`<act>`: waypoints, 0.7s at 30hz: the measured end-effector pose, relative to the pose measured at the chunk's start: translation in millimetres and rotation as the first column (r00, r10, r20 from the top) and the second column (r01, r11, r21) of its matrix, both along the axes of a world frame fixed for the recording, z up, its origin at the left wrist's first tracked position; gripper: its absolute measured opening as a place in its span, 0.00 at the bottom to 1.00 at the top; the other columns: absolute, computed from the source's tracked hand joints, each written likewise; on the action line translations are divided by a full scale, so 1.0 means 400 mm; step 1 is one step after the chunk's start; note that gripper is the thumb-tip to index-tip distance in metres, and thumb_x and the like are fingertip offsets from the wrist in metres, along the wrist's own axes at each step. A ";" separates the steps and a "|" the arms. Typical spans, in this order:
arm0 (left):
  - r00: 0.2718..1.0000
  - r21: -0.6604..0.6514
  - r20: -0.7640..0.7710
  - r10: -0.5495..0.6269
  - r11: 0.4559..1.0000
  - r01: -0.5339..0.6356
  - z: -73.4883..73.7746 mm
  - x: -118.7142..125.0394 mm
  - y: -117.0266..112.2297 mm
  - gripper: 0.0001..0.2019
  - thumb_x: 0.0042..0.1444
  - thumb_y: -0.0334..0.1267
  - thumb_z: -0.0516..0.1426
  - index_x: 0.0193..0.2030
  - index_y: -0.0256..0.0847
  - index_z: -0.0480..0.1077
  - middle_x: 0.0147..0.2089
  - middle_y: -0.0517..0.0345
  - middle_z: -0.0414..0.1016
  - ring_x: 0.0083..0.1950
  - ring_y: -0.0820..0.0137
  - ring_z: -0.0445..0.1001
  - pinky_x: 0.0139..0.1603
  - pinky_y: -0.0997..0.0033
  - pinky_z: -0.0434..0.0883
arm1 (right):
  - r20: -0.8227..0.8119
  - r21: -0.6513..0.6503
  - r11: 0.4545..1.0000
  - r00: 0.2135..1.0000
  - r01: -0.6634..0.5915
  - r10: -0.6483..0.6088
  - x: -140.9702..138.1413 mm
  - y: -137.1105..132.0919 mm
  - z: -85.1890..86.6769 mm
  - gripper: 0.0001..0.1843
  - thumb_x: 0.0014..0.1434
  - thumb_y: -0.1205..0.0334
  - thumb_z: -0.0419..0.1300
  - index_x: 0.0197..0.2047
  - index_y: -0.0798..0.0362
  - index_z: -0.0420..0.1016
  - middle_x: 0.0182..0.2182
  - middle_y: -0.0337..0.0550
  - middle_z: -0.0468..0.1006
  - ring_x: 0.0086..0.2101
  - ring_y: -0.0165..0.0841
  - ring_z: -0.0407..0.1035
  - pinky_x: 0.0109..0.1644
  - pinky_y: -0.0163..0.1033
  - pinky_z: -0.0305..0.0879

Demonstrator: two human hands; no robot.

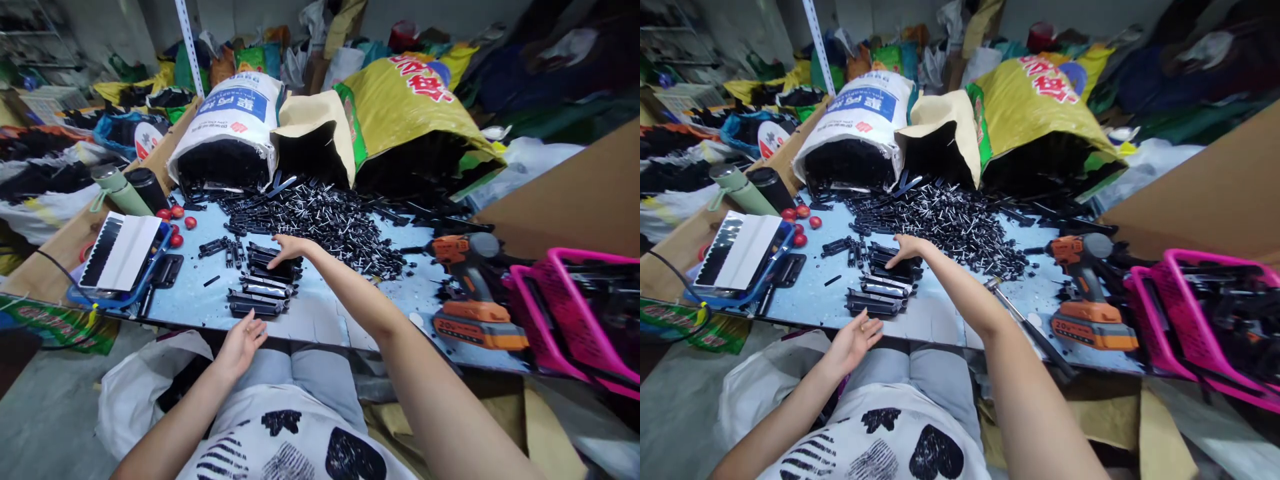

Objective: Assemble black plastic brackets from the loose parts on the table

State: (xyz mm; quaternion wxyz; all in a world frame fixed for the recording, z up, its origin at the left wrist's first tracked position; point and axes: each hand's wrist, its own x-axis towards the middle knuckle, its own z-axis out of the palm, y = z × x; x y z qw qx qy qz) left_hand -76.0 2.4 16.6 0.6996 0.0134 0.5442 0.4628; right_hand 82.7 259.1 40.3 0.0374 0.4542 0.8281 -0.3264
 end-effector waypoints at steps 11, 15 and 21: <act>0.950 0.160 0.017 0.310 0.938 -0.309 0.013 0.093 0.064 0.19 0.46 0.39 0.66 0.46 0.38 0.72 0.44 0.51 0.78 0.43 0.63 0.78 0.44 0.64 0.75 | -0.338 -0.445 0.894 0.913 0.060 -0.229 -0.003 -0.221 -0.065 0.43 0.37 0.39 0.68 0.51 0.54 0.62 0.39 0.41 0.74 0.39 0.36 0.68 0.41 0.39 0.67; 0.922 0.232 -0.036 0.384 0.901 -0.366 0.015 0.096 0.019 0.18 0.45 0.37 0.66 0.44 0.38 0.73 0.42 0.52 0.79 0.44 0.62 0.78 0.47 0.63 0.74 | -0.486 -0.518 0.855 0.808 0.041 -0.333 0.001 -0.298 -0.037 0.49 0.35 0.45 0.71 0.56 0.54 0.57 0.43 0.43 0.73 0.42 0.36 0.68 0.47 0.40 0.66; 0.816 0.350 -0.120 0.565 0.794 -0.498 -0.062 -0.096 -0.141 0.17 0.45 0.45 0.63 0.41 0.39 0.73 0.38 0.57 0.79 0.43 0.63 0.77 0.45 0.66 0.75 | -0.495 -0.253 0.967 0.854 0.036 -0.161 -0.177 -0.469 0.018 0.54 0.34 0.39 0.70 0.59 0.50 0.51 0.46 0.46 0.71 0.46 0.40 0.68 0.51 0.45 0.63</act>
